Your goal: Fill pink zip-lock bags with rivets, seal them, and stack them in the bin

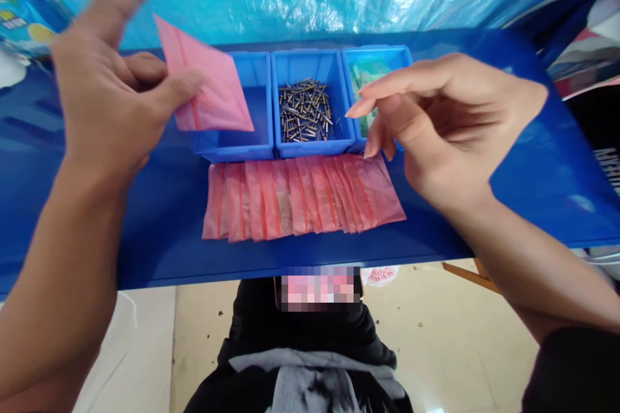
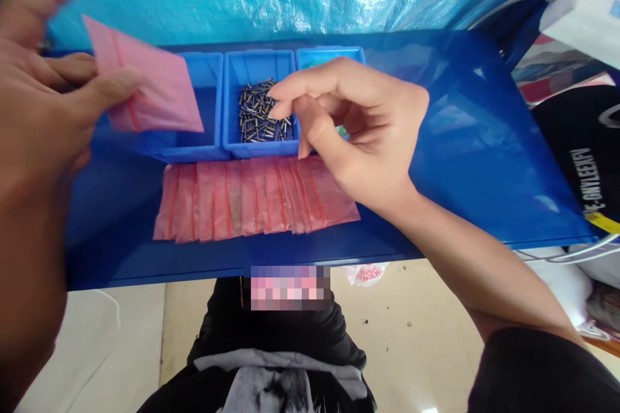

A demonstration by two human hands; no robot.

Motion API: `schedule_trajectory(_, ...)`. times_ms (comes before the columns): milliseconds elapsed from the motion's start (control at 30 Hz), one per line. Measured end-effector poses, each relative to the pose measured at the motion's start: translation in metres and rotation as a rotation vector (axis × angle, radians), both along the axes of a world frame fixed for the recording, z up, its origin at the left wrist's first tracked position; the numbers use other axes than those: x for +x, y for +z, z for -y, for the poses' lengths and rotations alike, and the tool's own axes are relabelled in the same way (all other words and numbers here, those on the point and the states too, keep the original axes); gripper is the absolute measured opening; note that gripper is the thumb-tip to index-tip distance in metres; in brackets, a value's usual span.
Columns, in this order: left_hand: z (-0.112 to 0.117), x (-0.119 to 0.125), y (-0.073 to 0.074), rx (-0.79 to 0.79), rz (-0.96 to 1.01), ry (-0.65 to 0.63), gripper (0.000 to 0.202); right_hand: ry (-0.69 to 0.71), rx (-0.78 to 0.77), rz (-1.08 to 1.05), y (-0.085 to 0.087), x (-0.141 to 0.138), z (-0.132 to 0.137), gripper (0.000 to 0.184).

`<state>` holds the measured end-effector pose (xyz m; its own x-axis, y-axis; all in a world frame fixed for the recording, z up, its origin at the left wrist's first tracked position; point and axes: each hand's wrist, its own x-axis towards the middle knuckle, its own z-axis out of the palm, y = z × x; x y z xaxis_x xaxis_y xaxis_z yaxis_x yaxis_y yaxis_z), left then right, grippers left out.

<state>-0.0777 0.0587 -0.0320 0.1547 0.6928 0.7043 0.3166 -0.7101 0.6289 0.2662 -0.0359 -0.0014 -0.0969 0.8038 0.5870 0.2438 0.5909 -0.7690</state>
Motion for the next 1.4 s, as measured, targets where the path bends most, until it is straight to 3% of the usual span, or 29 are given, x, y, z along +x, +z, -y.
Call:
schedule_trajectory(133, 0.011, -0.001, -0.001, -0.097, -0.401, 0.119, 0.056, -0.118, -0.001, 0.056, -0.002, 0.005, -0.003, 0.024)
schedule_trajectory(233, 0.021, 0.001, 0.007, -0.047, -0.615, 0.183, 0.056, -0.055, 0.061, 0.091, 0.0, 0.005, -0.002, 0.026)
schedule_trajectory(300, 0.018, -0.004, 0.012, -0.003, -0.707, 0.132, 0.058, -0.01, 0.117, 0.105, 0.002, 0.004, 0.0, 0.024)
schedule_trajectory(433, 0.003, -0.012, 0.015, 0.071, -0.829, -0.087, 0.062, -0.012, 0.24, 0.24, 0.006, 0.005, 0.001, 0.025)
schedule_trajectory(500, -0.003, -0.008, 0.015, 0.071, -0.895, -0.08, 0.078, -0.026, 0.37, 0.371, 0.005, 0.007, -0.001, 0.029)
schedule_trajectory(633, -0.019, 0.009, 0.018, -0.001, -0.988, -0.06, 0.141, -0.024, 0.619, 0.649, -0.003, 0.015, -0.014, 0.022)
schedule_trajectory(800, -0.033, 0.019, 0.019, -0.221, -1.034, -0.118, 0.15, 0.074, 0.523, 0.954, -0.002, 0.03, -0.031, 0.023)
schedule_trajectory(900, -0.024, 0.023, 0.023, -0.137, -0.932, -0.133, 0.138, 0.24, 0.388, 0.897, 0.005, 0.041, -0.036, 0.023)
schedule_trajectory(1033, 0.013, 0.037, 0.03, 0.158, -0.745, -0.187, 0.076, 0.384, 0.271, 0.789, 0.012, 0.049, -0.041, 0.017)
schedule_trajectory(1100, 0.033, 0.046, 0.031, 0.233, -0.725, -0.247, 0.058, 0.406, 0.273, 0.795, 0.012, 0.049, -0.042, 0.017)
schedule_trajectory(1233, 0.058, 0.054, 0.026, 0.161, -0.799, -0.245, 0.042, 0.388, 0.273, 0.823, 0.007, 0.045, -0.043, 0.017)
schedule_trajectory(1400, 0.059, 0.053, 0.019, 0.214, -0.764, -0.186, 0.032, 0.381, 0.319, 0.795, -0.001, 0.042, -0.043, 0.017)
